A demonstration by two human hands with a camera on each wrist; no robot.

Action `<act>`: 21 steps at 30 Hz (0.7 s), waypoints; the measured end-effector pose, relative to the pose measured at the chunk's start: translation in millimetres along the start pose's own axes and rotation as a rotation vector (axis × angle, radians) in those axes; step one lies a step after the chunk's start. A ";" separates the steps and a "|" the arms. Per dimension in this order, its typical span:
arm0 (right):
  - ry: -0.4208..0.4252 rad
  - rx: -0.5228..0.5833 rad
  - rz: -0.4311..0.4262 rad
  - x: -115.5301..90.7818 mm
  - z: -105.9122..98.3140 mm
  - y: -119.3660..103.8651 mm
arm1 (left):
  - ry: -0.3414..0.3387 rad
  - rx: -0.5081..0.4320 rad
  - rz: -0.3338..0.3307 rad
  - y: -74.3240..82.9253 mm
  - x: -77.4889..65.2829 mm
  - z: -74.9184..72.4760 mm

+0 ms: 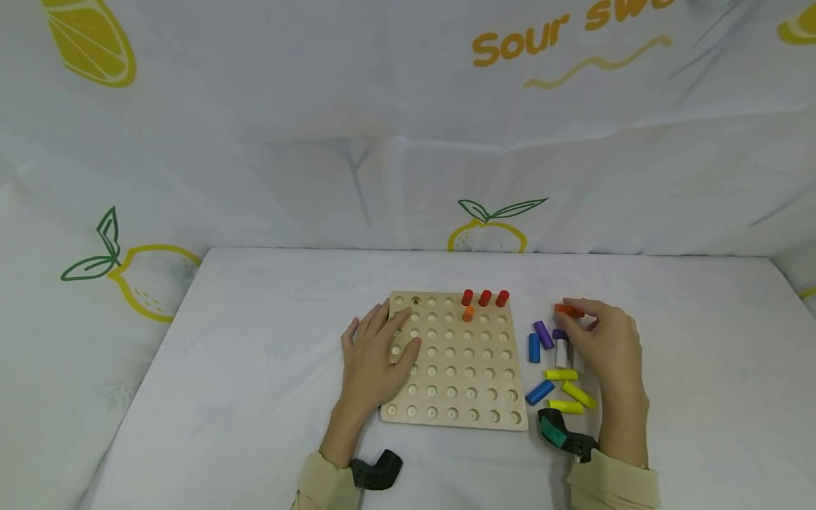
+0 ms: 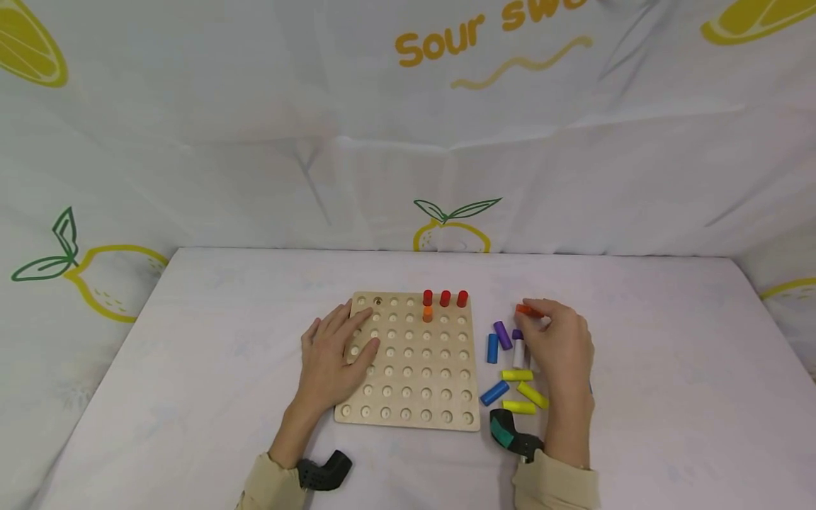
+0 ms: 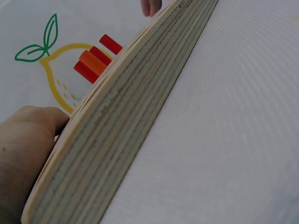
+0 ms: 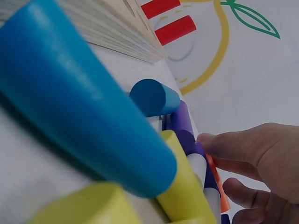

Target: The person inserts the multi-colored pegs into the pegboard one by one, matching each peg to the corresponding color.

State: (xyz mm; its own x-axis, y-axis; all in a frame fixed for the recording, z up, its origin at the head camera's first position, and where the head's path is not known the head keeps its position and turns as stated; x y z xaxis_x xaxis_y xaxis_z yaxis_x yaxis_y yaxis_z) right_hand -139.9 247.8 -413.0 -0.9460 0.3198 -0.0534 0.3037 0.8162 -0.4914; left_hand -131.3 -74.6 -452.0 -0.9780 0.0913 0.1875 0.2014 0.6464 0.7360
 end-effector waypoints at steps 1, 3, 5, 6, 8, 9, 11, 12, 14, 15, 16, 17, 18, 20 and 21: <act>0.000 -0.003 0.000 0.2 0.4 0.2 | 0.000 0.001 -0.001 0.0 0.0 0.0; 0.003 -0.010 0.001 0.8 1.2 0.4 | -0.001 0.003 -0.002 -0.1 -0.1 0.0; 0.006 -0.018 0.008 1.2 2.0 0.7 | -0.002 0.005 -0.002 -0.2 -0.2 0.0; 0.007 -0.023 0.013 1.3 2.3 0.9 | -0.002 0.005 -0.002 -0.3 -0.2 0.0; 0.007 -0.032 0.022 1.6 3.1 1.5 | -0.001 0.005 -0.002 -0.5 -0.4 0.1; 0.006 -0.036 0.026 1.6 3.4 1.9 | -0.001 0.004 -0.002 -0.6 -0.5 0.1; 0.002 -0.040 0.031 1.7 4.1 2.5 | 0.000 0.003 -0.002 -1.0 -0.5 0.3; -0.001 -0.043 0.031 1.8 4.4 2.7 | 0.000 0.001 -0.002 -1.1 -0.6 0.4; -0.007 -0.049 0.028 2.0 4.7 3.0 | 0.002 0.001 -0.001 -1.3 -0.7 0.6; -0.011 -0.049 0.027 2.0 5.0 3.1 | 0.002 0.000 -0.001 -1.3 -0.8 0.6; -0.014 -0.050 0.026 2.0 5.1 3.2 | 0.003 0.000 -0.001 -1.4 -0.8 0.8; -0.015 -0.051 0.023 1.9 5.2 3.1 | 0.003 0.000 -0.001 -1.3 -0.9 0.8; -0.014 -0.052 0.022 1.9 5.2 3.1 | 0.003 0.000 -0.003 -1.4 -0.8 0.9; -0.016 -0.050 0.026 1.8 5.5 3.1 | 0.000 0.000 -0.006 -1.5 -0.8 1.2; -0.016 -0.050 0.028 1.7 5.5 3.2 | -0.001 0.000 -0.008 -1.5 -0.7 1.3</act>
State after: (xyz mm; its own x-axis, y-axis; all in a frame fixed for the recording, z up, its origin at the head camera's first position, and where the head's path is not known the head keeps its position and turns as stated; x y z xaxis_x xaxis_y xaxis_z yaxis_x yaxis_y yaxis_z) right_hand -141.2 248.2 -419.5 -0.9386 0.3355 -0.0810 0.3352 0.8302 -0.4455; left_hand -130.9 -74.7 -454.0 -0.9796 0.0867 0.1813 0.1937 0.6470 0.7375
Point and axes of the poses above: each hand's wrist, its own x-axis towards the middle knuckle, its own z-axis out of the palm, y = z × x, the point moved 5 cm from there along x, towards the middle knuckle, and after that the axes turned 7 degrees about -x, right-handed, at the moved point
